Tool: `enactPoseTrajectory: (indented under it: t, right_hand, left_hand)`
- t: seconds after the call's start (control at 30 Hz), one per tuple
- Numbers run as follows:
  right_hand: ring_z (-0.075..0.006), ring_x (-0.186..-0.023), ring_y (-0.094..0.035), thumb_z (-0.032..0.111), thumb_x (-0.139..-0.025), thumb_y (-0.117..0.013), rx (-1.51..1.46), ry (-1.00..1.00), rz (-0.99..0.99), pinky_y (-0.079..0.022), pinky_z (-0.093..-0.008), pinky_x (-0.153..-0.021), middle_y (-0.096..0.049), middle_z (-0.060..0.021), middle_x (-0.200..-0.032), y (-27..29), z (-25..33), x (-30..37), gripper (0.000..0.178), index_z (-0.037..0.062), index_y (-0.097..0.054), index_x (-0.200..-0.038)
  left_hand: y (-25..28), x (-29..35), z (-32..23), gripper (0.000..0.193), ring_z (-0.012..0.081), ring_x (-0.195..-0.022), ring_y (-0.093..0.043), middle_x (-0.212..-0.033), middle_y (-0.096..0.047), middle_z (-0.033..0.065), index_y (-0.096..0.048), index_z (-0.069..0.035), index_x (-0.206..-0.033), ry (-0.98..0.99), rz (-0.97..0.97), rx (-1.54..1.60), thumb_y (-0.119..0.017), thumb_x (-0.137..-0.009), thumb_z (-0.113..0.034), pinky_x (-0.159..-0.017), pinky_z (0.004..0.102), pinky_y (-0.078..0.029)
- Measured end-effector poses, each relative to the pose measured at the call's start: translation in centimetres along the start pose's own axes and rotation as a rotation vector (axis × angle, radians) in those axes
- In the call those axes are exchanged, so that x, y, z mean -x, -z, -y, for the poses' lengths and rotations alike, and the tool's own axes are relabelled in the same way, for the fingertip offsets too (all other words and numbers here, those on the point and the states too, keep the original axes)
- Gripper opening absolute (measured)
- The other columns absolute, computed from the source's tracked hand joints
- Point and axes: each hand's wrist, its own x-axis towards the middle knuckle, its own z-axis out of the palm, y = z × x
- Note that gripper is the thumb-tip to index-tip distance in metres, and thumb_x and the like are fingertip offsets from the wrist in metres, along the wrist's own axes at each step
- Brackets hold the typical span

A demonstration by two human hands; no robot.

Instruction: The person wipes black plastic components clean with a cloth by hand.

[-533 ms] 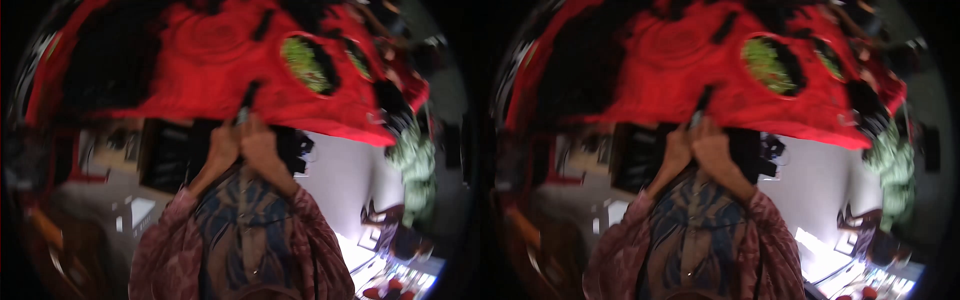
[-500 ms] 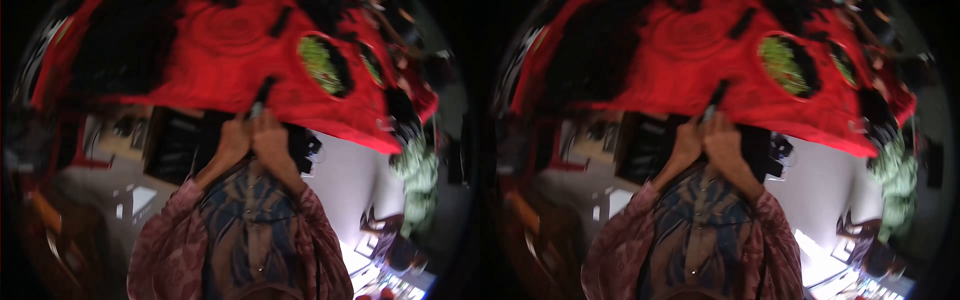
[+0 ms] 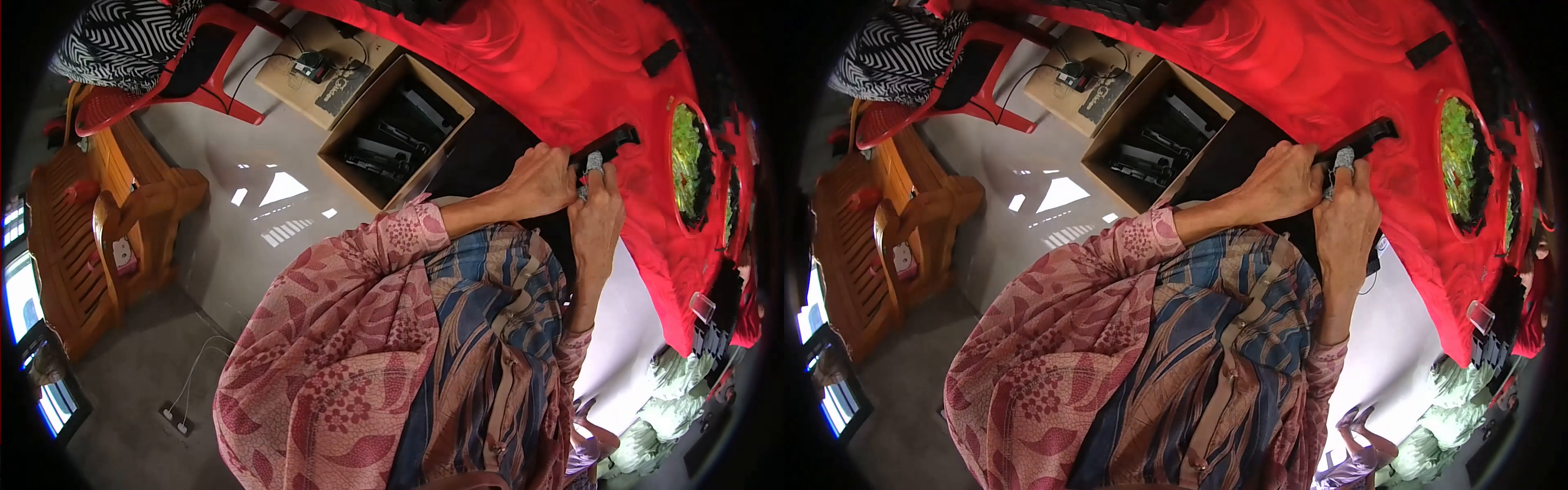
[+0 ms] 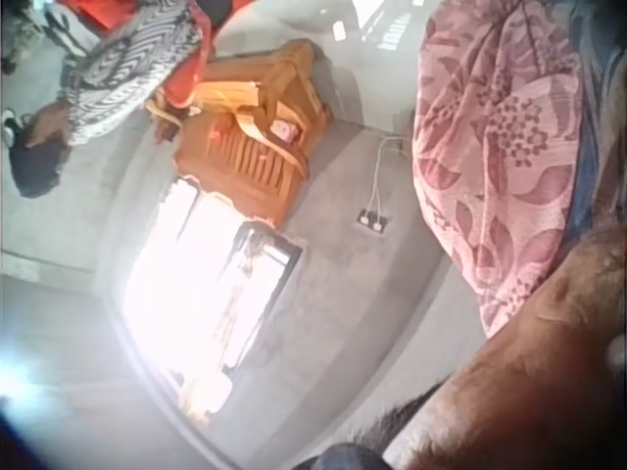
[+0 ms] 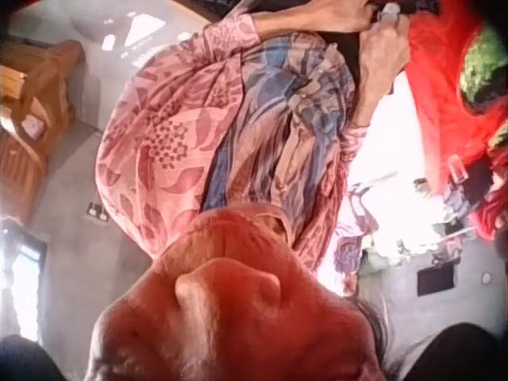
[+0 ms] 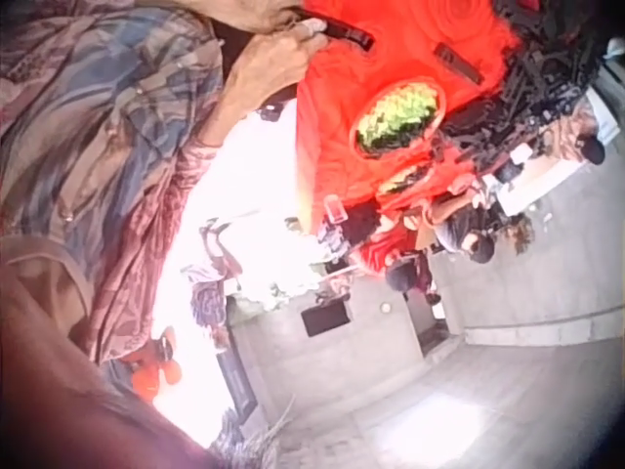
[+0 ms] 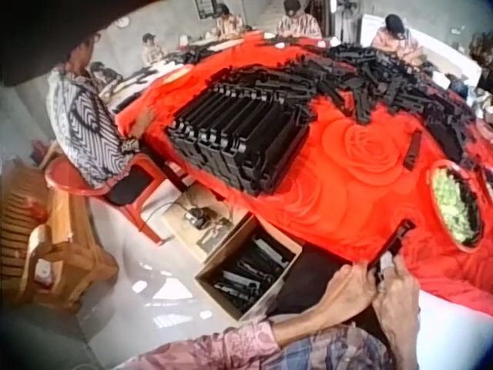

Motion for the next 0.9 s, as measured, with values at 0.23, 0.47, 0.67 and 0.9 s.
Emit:
enactPoseTrajectory:
  t: [0.23, 0.47, 0.67, 0.9]
  right_hand:
    - [-0.0371, -0.070, -0.062, 0.007, -0.081, -0.059, 0.130, 0.053, -0.176, -0.050, -0.0437, -0.056, -0.054, -0.0157, -0.094, -0.9, -0.9, 0.5, 0.021, -0.0018, -0.058, -0.100]
    - [-0.0304, -0.075, -0.063, -0.010, -0.075, -0.053, -0.095, 0.017, -0.315, -0.052, -0.0352, -0.063, -0.060, -0.0180, -0.104, -0.2, -1.7, 2.1, 0.043, 0.0000, -0.061, -0.116]
    - [-0.0121, -0.074, -0.061, -0.014, -0.081, -0.051, -0.542, -0.197, -0.431, -0.048, -0.0226, -0.066, -0.062, -0.0082, -0.091, -0.6, -2.9, 2.9, 0.037, -0.0013, -0.063, -0.114]
    - [-0.0128, -0.078, -0.062, -0.012, -0.078, -0.053, -0.580, -0.160, -0.442, -0.048, -0.0226, -0.071, -0.063, -0.0091, -0.091, 0.1, -1.8, 3.1, 0.036, -0.0013, -0.064, -0.111]
  left_hand:
    - [-1.7, -0.5, 0.9, 0.020, 0.0493, -0.076, -0.059, -0.072, -0.056, 0.0345, -0.056, 0.008, -0.087, -0.044, -0.013, -0.009, -0.050, -0.084, -0.011, -0.067, 0.0536, -0.046]
    - [-0.3, -0.4, 0.0, 0.026, 0.0188, -0.059, -0.063, -0.068, -0.064, 0.0118, -0.057, 0.006, -0.098, 0.194, 0.124, 0.469, -0.050, -0.093, -0.018, -0.056, 0.0317, -0.050]
    - [0.0, -0.5, -0.4, 0.032, 0.0139, -0.062, -0.057, -0.085, -0.066, 0.0079, -0.057, 0.000, -0.110, 0.317, 0.328, 0.761, -0.041, -0.094, -0.022, -0.061, 0.0269, -0.049]
    - [-0.2, -0.3, -0.4, 0.031, 0.0136, -0.070, -0.056, -0.089, -0.066, 0.0076, -0.058, -0.003, -0.107, 0.308, 0.282, 0.840, -0.042, -0.095, -0.026, -0.068, 0.0273, -0.048]
